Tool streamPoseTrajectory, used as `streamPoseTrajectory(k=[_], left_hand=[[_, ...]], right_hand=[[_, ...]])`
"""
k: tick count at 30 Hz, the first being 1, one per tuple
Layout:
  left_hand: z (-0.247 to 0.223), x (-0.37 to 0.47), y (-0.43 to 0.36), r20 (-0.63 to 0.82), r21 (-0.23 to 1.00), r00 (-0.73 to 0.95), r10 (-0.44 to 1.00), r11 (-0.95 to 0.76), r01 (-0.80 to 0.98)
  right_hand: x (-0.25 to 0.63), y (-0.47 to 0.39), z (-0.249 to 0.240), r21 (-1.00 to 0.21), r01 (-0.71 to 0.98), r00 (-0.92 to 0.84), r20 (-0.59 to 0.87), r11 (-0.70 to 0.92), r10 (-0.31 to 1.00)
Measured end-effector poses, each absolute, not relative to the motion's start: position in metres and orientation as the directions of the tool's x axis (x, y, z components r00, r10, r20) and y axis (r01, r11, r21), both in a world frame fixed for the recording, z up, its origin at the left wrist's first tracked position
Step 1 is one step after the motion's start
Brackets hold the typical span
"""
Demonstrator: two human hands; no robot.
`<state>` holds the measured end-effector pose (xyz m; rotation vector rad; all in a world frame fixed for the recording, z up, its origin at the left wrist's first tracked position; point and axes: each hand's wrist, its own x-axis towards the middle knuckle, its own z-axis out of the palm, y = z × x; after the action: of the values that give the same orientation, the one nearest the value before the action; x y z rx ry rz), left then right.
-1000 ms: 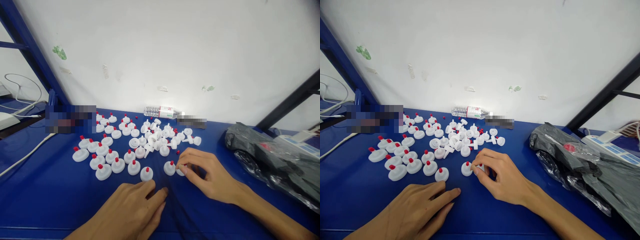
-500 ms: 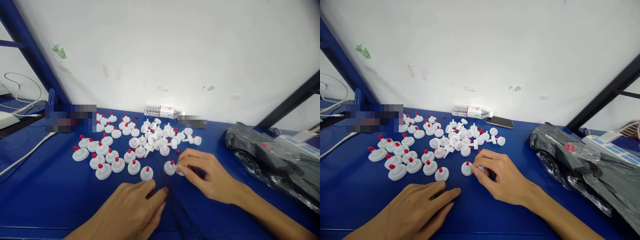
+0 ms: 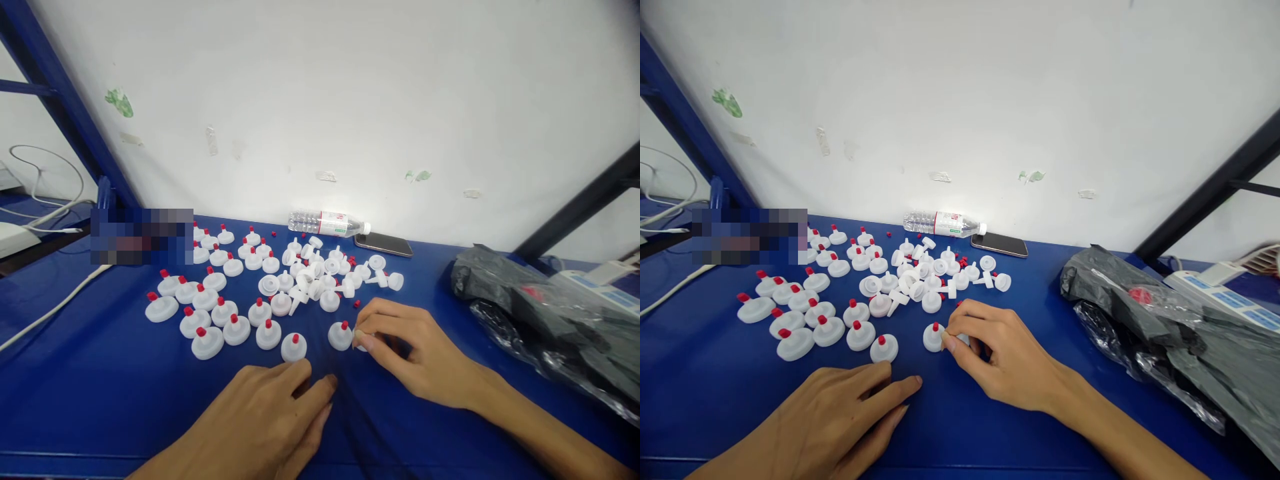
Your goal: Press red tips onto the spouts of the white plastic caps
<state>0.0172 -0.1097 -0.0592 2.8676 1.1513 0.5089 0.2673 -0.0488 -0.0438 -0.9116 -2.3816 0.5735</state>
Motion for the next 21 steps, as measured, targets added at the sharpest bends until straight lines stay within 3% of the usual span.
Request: streamPoseTrajectory(k=[17,21], left_hand=[[-0.061,0.015,-0.113,0.382,0.063,0.694,0.611,-0.766,0.64],[-0.069,0.013,-0.119,0.583,-0.038,0.648,0.491,-0.78,0.625]], right_hand=[[0.267,-0.049,-0.045,-0.539,0.491,-0.567,0.399,0.685,0.721],[0.268,-0.046,-0.043,-0.424,0.514,-0.556,0.497,0.746,0.666]])
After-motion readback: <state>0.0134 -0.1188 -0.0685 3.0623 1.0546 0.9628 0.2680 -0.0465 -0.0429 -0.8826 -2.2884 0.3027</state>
